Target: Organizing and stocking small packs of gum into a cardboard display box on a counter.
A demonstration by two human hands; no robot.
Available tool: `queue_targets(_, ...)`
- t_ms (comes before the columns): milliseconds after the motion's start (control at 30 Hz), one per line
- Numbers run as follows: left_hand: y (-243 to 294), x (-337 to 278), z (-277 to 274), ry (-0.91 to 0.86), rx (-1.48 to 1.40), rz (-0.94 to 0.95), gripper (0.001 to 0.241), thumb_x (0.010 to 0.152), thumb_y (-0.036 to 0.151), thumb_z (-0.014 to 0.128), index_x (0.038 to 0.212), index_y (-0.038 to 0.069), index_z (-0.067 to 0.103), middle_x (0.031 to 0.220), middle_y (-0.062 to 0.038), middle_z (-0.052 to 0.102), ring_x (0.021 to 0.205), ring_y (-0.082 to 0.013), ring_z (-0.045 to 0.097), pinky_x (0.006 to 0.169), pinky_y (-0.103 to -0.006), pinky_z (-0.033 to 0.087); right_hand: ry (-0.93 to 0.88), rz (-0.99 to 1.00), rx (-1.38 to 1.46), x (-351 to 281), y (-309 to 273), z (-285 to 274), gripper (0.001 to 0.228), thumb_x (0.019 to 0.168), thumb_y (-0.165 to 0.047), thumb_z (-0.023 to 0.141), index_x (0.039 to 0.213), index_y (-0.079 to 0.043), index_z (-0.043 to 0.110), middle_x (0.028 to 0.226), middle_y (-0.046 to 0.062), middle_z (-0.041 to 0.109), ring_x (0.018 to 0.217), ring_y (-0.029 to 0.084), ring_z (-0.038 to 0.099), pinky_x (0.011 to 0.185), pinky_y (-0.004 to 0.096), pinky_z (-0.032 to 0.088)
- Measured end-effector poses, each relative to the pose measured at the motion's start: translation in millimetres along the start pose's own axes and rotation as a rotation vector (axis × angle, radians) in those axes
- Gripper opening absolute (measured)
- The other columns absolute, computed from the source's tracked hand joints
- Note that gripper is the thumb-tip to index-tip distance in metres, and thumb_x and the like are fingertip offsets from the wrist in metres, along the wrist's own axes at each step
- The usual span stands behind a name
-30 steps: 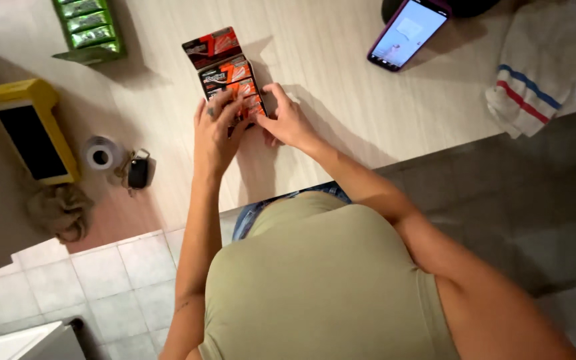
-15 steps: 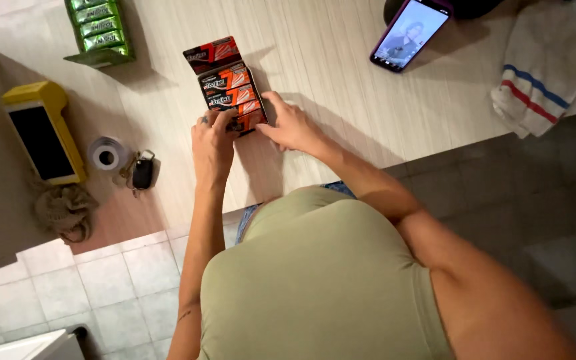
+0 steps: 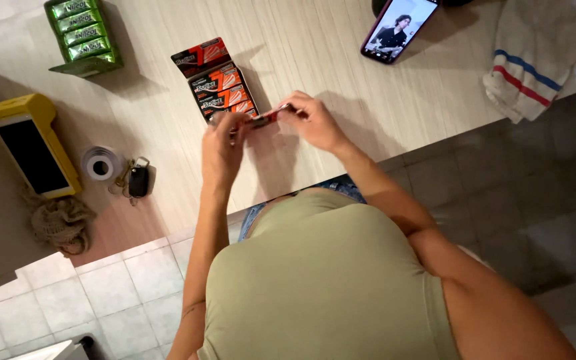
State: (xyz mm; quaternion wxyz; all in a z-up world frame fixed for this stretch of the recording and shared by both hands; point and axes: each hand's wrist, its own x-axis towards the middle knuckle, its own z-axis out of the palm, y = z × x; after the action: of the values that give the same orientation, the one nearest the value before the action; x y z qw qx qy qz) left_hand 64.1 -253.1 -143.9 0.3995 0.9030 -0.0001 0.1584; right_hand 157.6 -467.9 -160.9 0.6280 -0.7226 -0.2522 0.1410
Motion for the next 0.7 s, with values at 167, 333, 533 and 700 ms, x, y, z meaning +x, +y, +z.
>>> queue_targets(167, -39, 12, -3, 0.086, 0.303, 0.06, 0.029, 0.09, 0.0, 0.079, 0.118, 0.007, 0.072, 0.114, -0.015, 0.067, 0.108, -0.0345, 0.066, 0.092, -0.0437, 0.053, 0.134, 0.119, 0.116, -2, 42, -26, 0.023, 0.098, -0.004, 0.069, 0.121, -0.006, 0.069, 0.09, 0.008, 0.071, 0.071, 0.01, 0.065, 0.062, 0.02, 0.055)
queue_targets(333, -59, 14, 0, 0.071, 0.467, 0.07, 0.033, 0.086, 0.008, 0.082, 0.118, 0.009, 0.074, 0.118, -0.01, 0.067, 0.112, -0.0329, 0.064, 0.095, -0.0442, 0.049, 0.24, 0.1, 0.026, 12, 53, -21, 0.028, 0.095, -0.005, 0.074, 0.122, -0.006, 0.067, 0.084, 0.009, 0.072, 0.058, 0.01, 0.064, 0.052, 0.02, 0.053)
queue_targets(533, -61, 24, -5, 0.081, 0.523, 0.042, 0.033, 0.082, 0.018, 0.087, 0.11, 0.014, 0.07, 0.126, -0.008, 0.062, 0.121, -0.0322, 0.059, 0.103, -0.0429, 0.042, 0.341, -0.053, -0.458, 18, 42, -13, 0.024, 0.084, -0.012, 0.085, 0.102, -0.008, 0.069, 0.093, 0.008, 0.058, 0.076, 0.031, 0.068, 0.066, 0.036, 0.055)
queue_targets(700, -67, 26, -6, 0.039, 0.603, 0.049, 0.042, 0.079, 0.023, 0.088, 0.113, 0.019, 0.063, 0.102, -0.003, 0.064, 0.105, -0.0264, 0.066, 0.105, -0.0397, 0.039, 0.387, -0.052, -0.451, 16, 33, -10, 0.024, 0.086, -0.015, 0.083, 0.103, -0.011, 0.067, 0.094, 0.004, 0.059, 0.075, 0.028, 0.071, 0.066, 0.034, 0.055)
